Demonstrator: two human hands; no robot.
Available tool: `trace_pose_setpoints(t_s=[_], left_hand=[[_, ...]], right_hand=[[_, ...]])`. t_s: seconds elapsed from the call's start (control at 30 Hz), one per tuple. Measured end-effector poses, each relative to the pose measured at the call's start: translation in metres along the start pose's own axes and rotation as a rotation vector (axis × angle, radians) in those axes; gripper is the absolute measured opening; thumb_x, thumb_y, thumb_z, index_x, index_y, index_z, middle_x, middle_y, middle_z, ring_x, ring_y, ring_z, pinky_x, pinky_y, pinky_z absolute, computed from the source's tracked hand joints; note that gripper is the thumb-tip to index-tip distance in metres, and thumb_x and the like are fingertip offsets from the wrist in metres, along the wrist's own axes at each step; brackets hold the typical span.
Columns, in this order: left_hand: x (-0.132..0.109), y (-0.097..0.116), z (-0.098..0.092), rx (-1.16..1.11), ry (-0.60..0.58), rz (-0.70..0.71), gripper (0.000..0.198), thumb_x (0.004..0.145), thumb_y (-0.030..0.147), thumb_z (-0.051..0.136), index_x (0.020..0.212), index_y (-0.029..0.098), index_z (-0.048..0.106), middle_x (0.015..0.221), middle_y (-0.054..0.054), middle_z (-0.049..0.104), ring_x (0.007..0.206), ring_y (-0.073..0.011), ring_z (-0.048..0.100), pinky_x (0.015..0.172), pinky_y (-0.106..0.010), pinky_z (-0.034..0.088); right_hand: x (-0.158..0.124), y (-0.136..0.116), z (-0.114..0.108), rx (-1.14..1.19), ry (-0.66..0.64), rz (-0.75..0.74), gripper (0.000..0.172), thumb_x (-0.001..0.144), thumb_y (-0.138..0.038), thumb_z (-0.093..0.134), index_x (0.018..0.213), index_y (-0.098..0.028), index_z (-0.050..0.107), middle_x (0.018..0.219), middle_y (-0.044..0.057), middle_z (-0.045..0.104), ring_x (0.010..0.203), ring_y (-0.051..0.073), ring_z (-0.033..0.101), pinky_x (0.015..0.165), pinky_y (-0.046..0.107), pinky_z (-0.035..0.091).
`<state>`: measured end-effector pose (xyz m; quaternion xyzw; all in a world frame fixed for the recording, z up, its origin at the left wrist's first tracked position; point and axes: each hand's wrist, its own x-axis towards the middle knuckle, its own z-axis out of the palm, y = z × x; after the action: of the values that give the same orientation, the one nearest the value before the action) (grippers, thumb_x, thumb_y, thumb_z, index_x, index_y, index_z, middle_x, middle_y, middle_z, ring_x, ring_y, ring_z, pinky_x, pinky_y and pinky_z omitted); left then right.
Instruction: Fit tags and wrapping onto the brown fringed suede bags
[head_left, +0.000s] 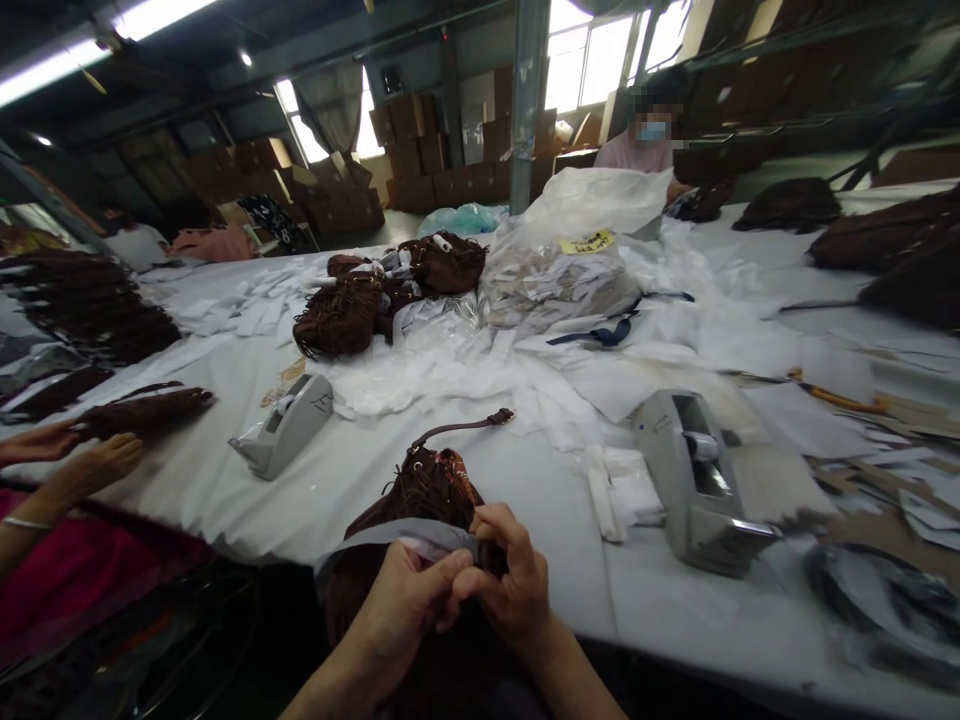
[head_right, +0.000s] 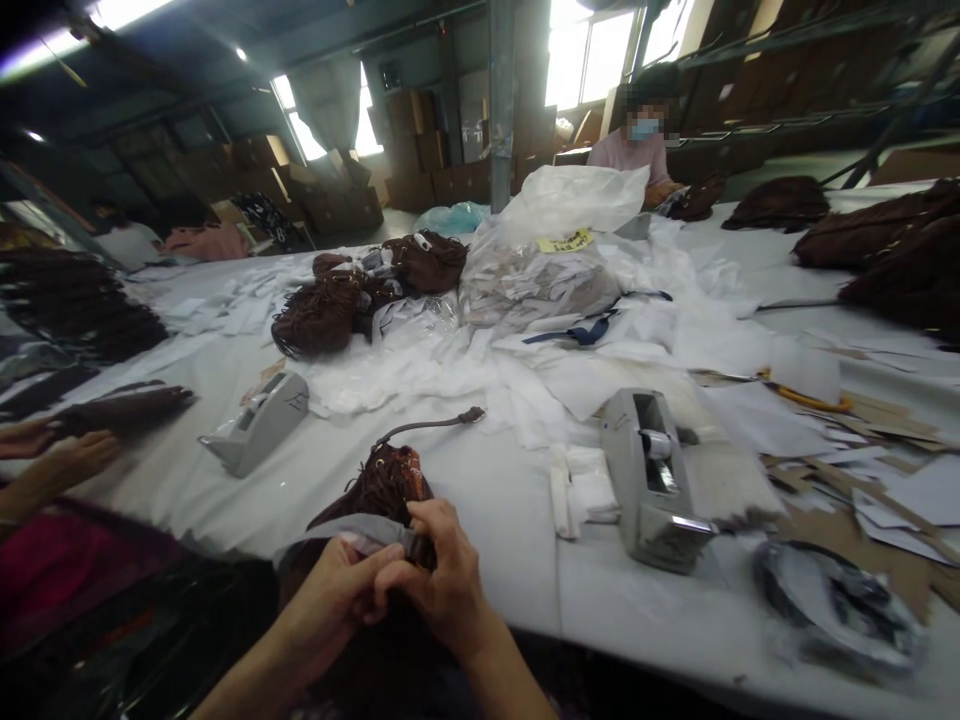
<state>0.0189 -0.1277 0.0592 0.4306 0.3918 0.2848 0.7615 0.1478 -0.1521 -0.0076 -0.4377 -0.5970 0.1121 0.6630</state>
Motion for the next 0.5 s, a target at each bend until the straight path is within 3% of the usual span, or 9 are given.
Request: trace_pose_setpoints(t_s=[0.1, 0.17, 0.37, 0.5], left_hand=[[-0.001, -0.002, 0.011, 0.039, -0.003, -0.015, 0.03, 0.073, 0.039, 0.074, 0.072, 0.012, 0.062, 0.051, 0.004, 0.046, 0.041, -0.0042, 0.032, 0.038, -0.016, 0.023], [0.003, -0.009, 0.018, 0.097, 0.002, -0.018, 0.033, 0.073, 0.042, 0.073, 0.071, 0.011, 0.061, 0.049, 0.004, 0.046, 0.039, -0.0043, 0.033, 0.037, -0.017, 0.022], [0.034, -0.046, 0.032, 0.143, 0.079, -0.013, 0.049, 0.068, 0.06, 0.069, 0.063, 0.014, 0.053, 0.041, 0.005, 0.043, 0.031, -0.0049, 0.031, 0.032, -0.018, 0.023], [0.047, -0.052, 0.033, 0.198, 0.049, -0.046, 0.052, 0.064, 0.064, 0.069, 0.073, 0.014, 0.057, 0.037, 0.009, 0.038, 0.026, -0.006, 0.029, 0.029, -0.019, 0.02]], right_hand=[[0.003, -0.002, -0.003, 0.036, -0.002, -0.038, 0.05, 0.087, -0.061, 0.045, 0.124, -0.026, 0.041, 0.082, 0.001, 0.049, 0.072, 0.016, 0.052, 0.064, 0.029, 0.049], [0.007, -0.002, -0.007, 0.075, 0.003, 0.014, 0.044, 0.093, -0.057, 0.036, 0.123, -0.025, 0.042, 0.075, -0.001, 0.046, 0.067, 0.015, 0.05, 0.062, 0.029, 0.046], [0.015, 0.011, -0.016, 0.233, 0.07, 0.373, 0.048, 0.098, -0.054, 0.02, 0.11, -0.019, 0.051, 0.06, -0.003, 0.04, 0.059, 0.014, 0.044, 0.058, 0.027, 0.04], [0.014, 0.018, -0.016, 0.329, 0.15, 0.538, 0.054, 0.096, -0.058, 0.017, 0.106, -0.018, 0.053, 0.053, -0.006, 0.036, 0.052, 0.013, 0.038, 0.053, 0.025, 0.035]])
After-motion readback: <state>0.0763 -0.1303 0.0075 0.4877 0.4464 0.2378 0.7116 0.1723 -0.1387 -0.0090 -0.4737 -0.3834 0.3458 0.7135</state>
